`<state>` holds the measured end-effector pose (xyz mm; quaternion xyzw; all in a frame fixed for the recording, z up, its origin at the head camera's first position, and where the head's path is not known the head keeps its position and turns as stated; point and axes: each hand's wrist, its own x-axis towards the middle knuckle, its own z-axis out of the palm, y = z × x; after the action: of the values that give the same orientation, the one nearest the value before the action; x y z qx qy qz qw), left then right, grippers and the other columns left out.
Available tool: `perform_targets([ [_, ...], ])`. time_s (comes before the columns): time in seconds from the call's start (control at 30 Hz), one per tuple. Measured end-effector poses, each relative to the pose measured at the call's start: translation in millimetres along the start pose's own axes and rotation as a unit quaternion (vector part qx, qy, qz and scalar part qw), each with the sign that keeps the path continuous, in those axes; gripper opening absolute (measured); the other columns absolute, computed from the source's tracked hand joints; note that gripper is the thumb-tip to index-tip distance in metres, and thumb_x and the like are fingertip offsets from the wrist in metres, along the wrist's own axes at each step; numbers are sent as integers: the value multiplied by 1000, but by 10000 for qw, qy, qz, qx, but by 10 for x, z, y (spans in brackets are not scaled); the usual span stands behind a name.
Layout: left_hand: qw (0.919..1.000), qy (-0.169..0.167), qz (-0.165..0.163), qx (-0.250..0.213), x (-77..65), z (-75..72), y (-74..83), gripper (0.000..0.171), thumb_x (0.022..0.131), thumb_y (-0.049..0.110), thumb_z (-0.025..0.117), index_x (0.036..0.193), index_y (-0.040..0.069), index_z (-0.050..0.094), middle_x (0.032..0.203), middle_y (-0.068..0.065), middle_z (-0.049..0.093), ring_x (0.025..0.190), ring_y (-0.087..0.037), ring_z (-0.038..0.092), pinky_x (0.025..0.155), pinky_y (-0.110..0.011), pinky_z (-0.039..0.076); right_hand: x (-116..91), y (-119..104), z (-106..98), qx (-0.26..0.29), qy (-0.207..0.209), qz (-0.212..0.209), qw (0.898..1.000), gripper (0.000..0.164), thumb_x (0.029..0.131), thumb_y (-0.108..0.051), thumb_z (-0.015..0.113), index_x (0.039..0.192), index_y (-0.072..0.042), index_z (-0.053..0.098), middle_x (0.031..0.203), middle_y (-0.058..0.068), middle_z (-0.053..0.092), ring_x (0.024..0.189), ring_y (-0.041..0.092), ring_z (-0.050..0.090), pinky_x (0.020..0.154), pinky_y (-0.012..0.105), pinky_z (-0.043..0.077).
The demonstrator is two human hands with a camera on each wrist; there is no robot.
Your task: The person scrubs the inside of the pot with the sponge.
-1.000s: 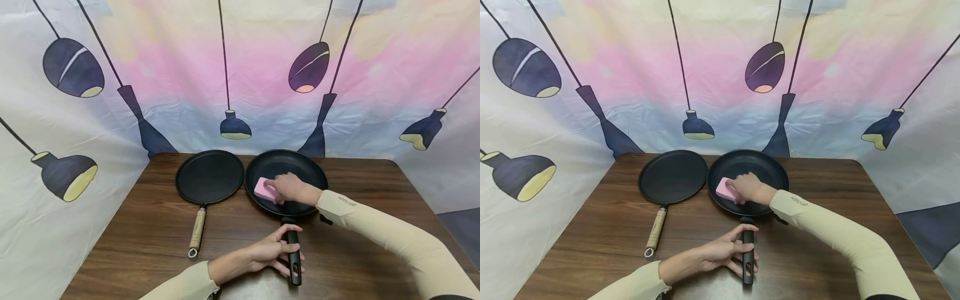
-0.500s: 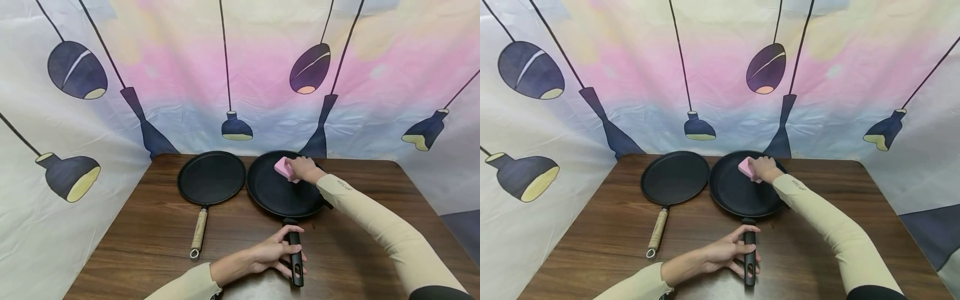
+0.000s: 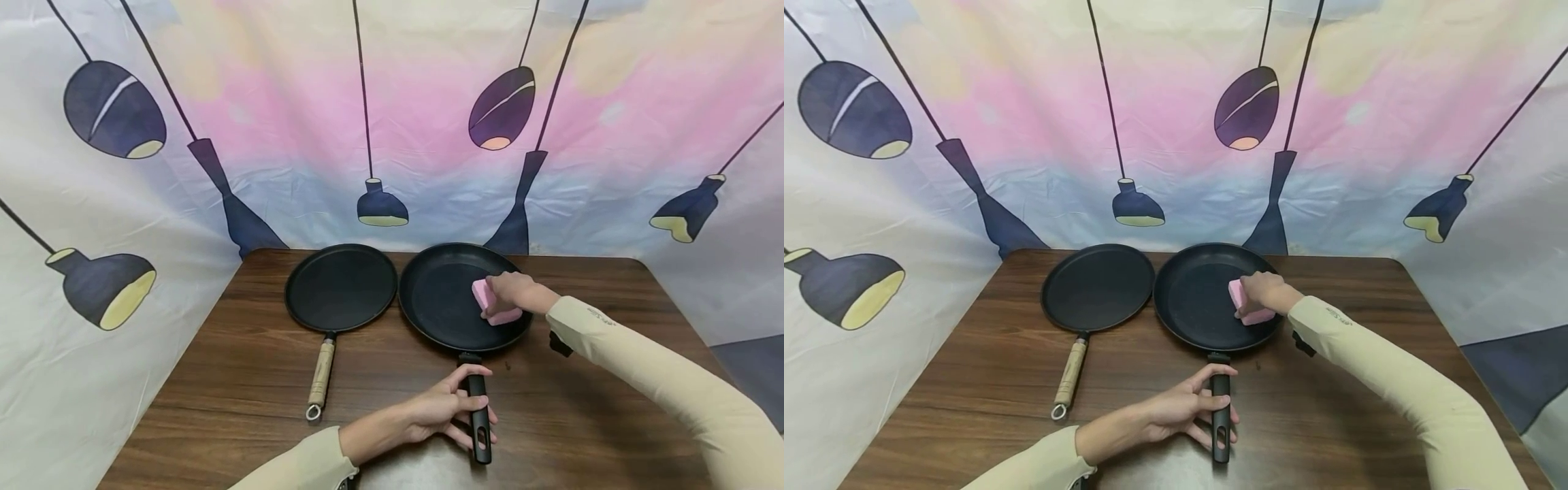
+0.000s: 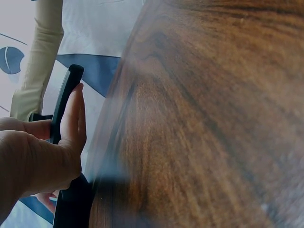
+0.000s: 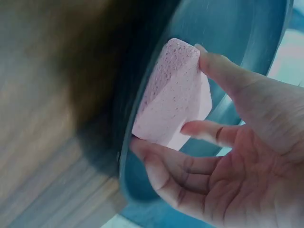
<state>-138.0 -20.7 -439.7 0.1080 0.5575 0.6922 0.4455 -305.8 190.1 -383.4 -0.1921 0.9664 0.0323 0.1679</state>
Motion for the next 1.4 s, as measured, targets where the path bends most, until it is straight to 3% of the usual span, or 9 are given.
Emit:
perform_targets([
  [0.17, 10000, 15, 8, -44, 3, -11, 6, 48, 107, 19, 54, 151, 24, 36, 112, -10, 72, 107, -40, 73, 83, -53, 60, -108, -262, 76, -360, 22, -188, 9992, 84, 88, -54, 75, 146, 1, 50, 118, 22, 70, 96, 33, 70, 83, 48, 60],
  [0.3, 10000, 26, 25, -48, 8, -13, 22, 48, 108, 19, 54, 152, 24, 36, 115, -13, 71, 107, -40, 73, 83, -52, 60, -150, -458, 132, -507, 369, -716, 9955, 74, 85, -55, 78, 134, -3, 58, 97, 15, 72, 75, 23, 66, 69, 39, 60],
  [0.43, 10000, 20, 1, -53, 12, -10, 33, 48, 108, 20, 53, 152, 24, 35, 117, -14, 71, 108, -39, 73, 85, -53, 60, -91, -581, 136, -398, 705, -1173, 9898, 63, 85, -49, 82, 127, -7, 60, 81, 9, 67, 62, 17, 59, 59, 32, 55],
  [0.57, 10000, 10, -24, -89, 19, -1, 41, 48, 108, 20, 53, 152, 25, 36, 117, -13, 71, 108, -38, 73, 85, -53, 60, 75, -645, 69, -382, 643, -1248, 9894, 62, 84, -44, 84, 130, -10, 59, 83, 8, 68, 68, 18, 62, 61, 33, 54],
  [0.7, 10000, 22, -5, -71, 35, 6, 60, 47, 108, 20, 53, 152, 25, 36, 115, -12, 71, 109, -40, 72, 83, -51, 61, 332, -601, -37, -493, 626, -994, 9919, 59, 87, -43, 81, 134, -15, 58, 96, 10, 69, 89, 25, 66, 72, 41, 56],
  [0.87, 10000, 8, -3, -47, 60, 11, 76, 47, 108, 20, 54, 152, 25, 37, 115, -12, 71, 111, -43, 71, 83, -51, 61, 603, -346, -139, -307, 644, -224, 9972, 55, 90, -34, 80, 135, -13, 57, 110, 16, 69, 100, 33, 62, 82, 48, 56],
  [1.07, 10000, -11, -42, -70, 36, -2, 47, 47, 107, 20, 55, 151, 26, 38, 115, -11, 71, 110, -43, 71, 83, -51, 61, 647, -300, -116, -168, 561, 219, 9980, 59, 88, -23, 82, 138, -11, 54, 120, 22, 67, 105, 37, 60, 88, 50, 55],
  [1.3, 9999, -41, -63, -126, 5, -14, -3, 48, 107, 20, 54, 151, 26, 37, 116, -13, 71, 111, -42, 71, 84, -51, 61, 303, -655, 42, -438, 735, -1092, 9903, 57, 84, -20, 86, 134, -11, 59, 113, 20, 68, 101, 36, 62, 87, 48, 58],
  [1.4, 9999, -55, -38, -104, 2, -21, 1, 48, 108, 20, 54, 151, 25, 37, 113, -11, 71, 111, -42, 71, 83, -52, 60, 224, -683, 80, -507, 785, -1372, 9861, 58, 83, -24, 87, 133, -13, 60, 114, 20, 67, 99, 33, 62, 84, 47, 59],
])
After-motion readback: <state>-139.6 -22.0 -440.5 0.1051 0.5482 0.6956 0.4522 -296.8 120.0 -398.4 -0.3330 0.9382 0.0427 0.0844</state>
